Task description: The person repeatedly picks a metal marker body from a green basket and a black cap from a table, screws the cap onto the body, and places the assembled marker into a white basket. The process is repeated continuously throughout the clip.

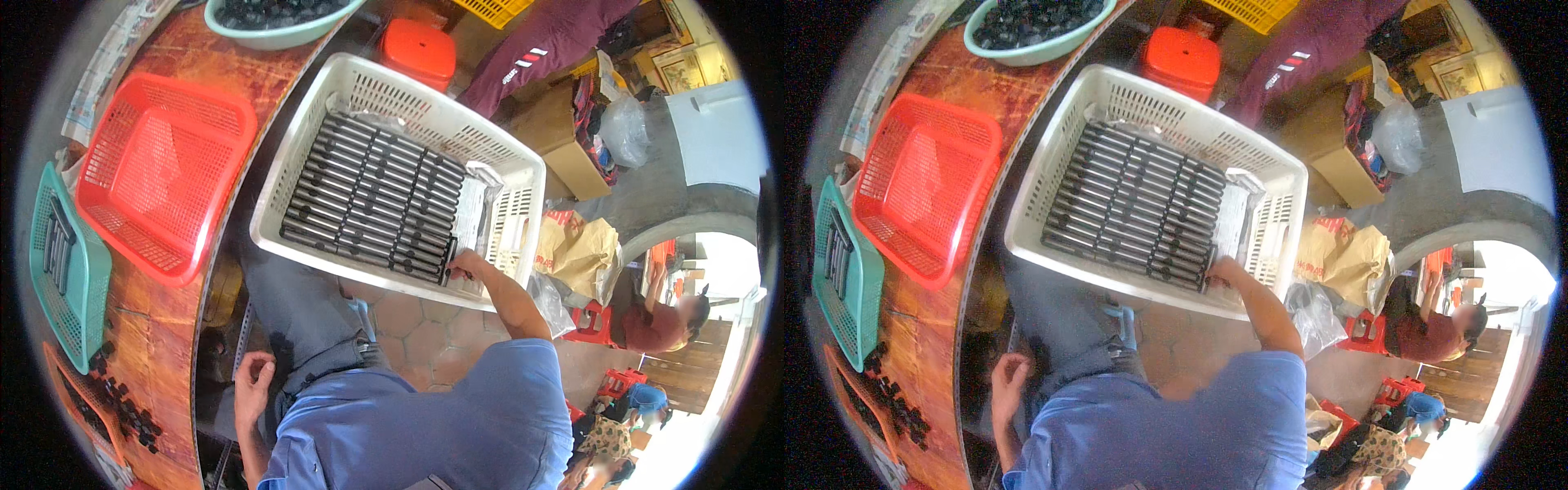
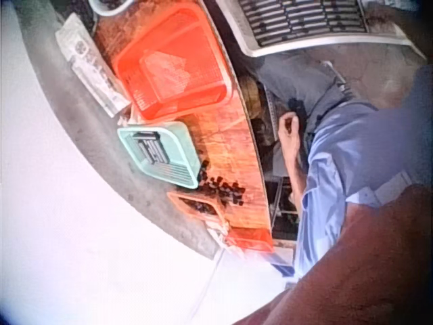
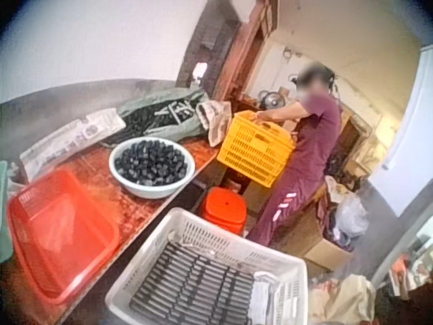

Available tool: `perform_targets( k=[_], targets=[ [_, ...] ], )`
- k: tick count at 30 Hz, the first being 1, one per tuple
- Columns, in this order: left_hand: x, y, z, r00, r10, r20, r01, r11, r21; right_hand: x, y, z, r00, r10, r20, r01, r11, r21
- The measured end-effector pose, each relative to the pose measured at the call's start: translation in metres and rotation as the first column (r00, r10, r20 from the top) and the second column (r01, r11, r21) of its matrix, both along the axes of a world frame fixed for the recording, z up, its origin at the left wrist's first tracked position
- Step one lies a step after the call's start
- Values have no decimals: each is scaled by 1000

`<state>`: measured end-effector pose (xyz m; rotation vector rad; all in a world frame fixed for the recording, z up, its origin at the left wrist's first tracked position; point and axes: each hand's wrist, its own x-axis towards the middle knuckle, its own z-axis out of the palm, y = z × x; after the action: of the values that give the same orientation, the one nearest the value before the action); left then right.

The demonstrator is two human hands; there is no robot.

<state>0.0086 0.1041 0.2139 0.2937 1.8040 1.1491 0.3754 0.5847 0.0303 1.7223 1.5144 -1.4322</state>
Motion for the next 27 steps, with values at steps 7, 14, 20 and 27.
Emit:
perform_targets(
  k=[7,14,20,27],
  targets=[
    [-5,-16,-7,999,18,-45,-17,1000,24,-21,27,46,999,-3,-36,1,998,-56],
    [-30,-78,-37,760,-191,-621,32,965,-259,-75,2,158,946,180,-268,-7,841,541],
    [0,-190,-78,542,-14,-841,-548,752,-366,-276,-123,303,674,651,-350,-375,709,597],
    [11,-228,-112,403,233,-885,-756,630,-178,-435,-307,378,-142,949,-280,-515,170,840]
  ],
)
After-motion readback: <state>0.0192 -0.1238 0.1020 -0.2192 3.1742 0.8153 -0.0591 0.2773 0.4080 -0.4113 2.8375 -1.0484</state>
